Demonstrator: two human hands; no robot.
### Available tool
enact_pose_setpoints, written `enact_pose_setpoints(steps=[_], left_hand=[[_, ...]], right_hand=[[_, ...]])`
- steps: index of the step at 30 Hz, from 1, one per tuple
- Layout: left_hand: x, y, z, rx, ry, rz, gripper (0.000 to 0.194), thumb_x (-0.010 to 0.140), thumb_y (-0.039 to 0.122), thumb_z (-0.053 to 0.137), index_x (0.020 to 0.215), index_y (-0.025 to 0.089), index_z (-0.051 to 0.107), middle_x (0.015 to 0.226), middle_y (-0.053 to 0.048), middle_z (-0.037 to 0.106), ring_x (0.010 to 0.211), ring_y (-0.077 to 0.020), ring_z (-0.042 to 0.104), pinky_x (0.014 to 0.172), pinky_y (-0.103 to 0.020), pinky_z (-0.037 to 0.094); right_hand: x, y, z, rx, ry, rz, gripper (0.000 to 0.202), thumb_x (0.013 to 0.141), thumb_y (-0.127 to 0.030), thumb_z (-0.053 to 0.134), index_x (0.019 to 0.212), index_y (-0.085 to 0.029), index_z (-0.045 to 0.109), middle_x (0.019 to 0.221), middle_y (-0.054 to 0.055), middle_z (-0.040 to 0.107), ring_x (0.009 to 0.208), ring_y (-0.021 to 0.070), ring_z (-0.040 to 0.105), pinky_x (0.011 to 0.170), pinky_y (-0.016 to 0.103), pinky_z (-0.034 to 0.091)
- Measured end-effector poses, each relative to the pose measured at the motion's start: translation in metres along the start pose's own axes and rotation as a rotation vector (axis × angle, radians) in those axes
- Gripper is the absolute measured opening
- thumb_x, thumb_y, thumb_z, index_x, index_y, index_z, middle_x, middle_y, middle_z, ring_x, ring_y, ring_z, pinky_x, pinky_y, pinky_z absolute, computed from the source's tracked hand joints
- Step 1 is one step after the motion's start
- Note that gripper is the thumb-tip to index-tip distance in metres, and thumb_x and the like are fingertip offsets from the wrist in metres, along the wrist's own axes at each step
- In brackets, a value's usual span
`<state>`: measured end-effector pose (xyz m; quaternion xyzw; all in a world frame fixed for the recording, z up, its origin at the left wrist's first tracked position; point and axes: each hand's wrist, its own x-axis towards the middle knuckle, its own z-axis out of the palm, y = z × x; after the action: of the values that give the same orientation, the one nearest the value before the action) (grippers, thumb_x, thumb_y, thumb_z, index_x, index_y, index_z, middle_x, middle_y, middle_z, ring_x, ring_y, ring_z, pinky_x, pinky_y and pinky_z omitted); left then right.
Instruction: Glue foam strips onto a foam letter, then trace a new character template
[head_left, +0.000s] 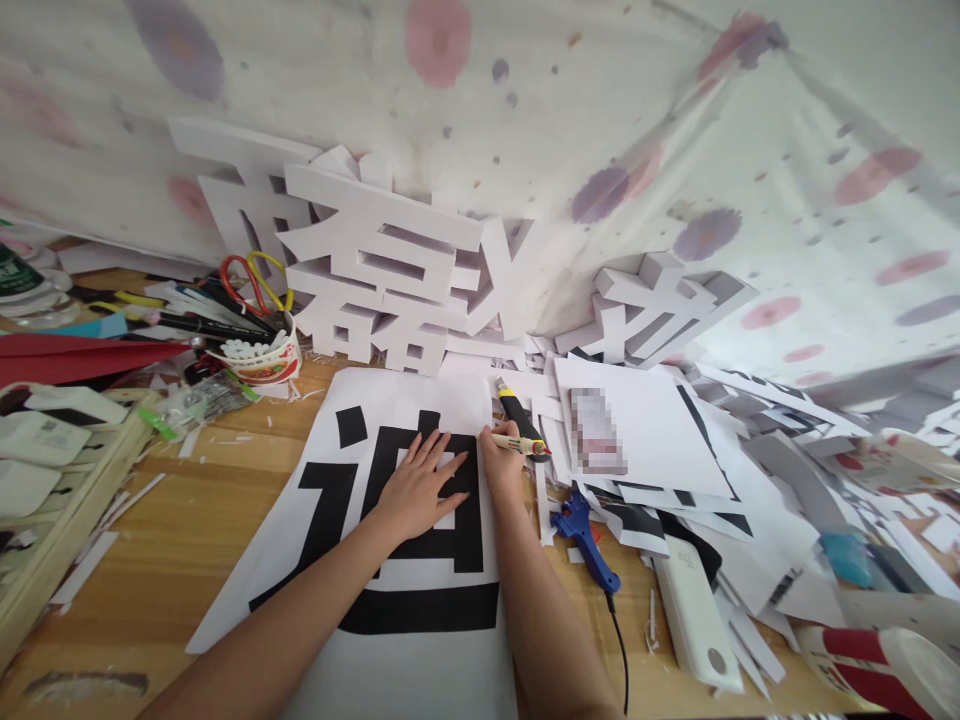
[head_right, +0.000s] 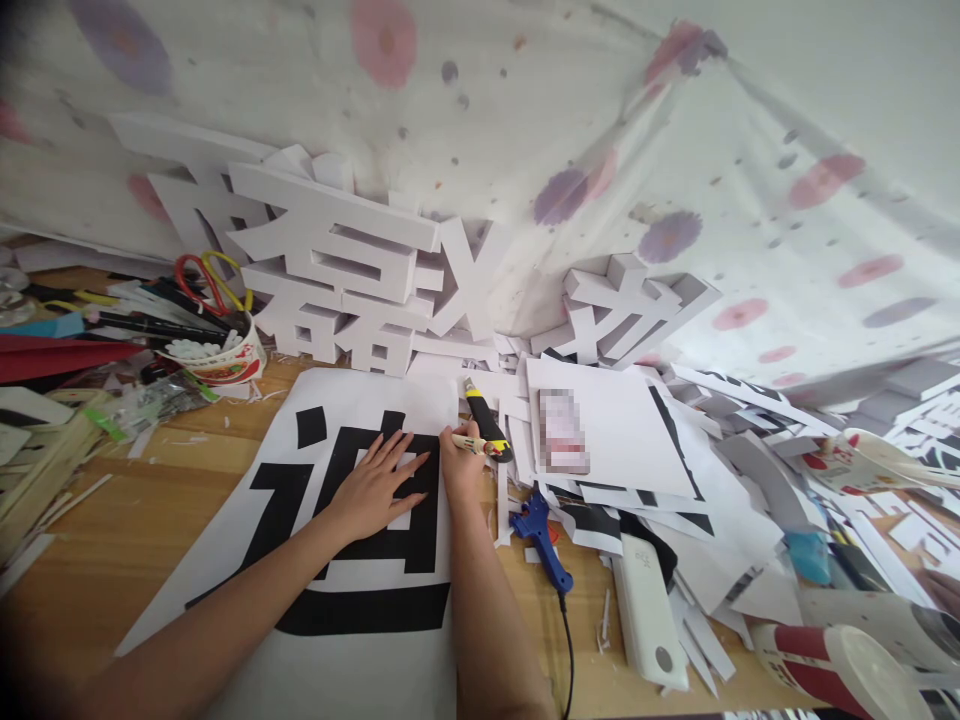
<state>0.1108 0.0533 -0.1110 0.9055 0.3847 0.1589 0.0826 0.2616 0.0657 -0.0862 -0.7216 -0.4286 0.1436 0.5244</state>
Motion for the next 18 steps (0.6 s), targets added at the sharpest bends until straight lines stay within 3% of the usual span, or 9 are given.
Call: enact_pose_setpoints(steps=[18], left_hand=[[-0.0002, 0.0011, -0.0018, 0.003, -0.023, -0.009, 0.058, 0.085, 0.058, 0.028, 0.133, 0.026, 0.037, 0.145, -0.009, 0.024, 0.134, -0.0237, 0.013, 0.108, -0.044, 0.015]], right_hand=[[-0.0001, 0.002, -0.0054, -0.017, -0.019, -0.015, 0.013, 0.065, -0.028, 0.046, 0.06, -0.022, 0.035, 0.053, -0.007, 0.04, 0.051, 0.0108, 0.04, 0.053, 0.024, 0.032]])
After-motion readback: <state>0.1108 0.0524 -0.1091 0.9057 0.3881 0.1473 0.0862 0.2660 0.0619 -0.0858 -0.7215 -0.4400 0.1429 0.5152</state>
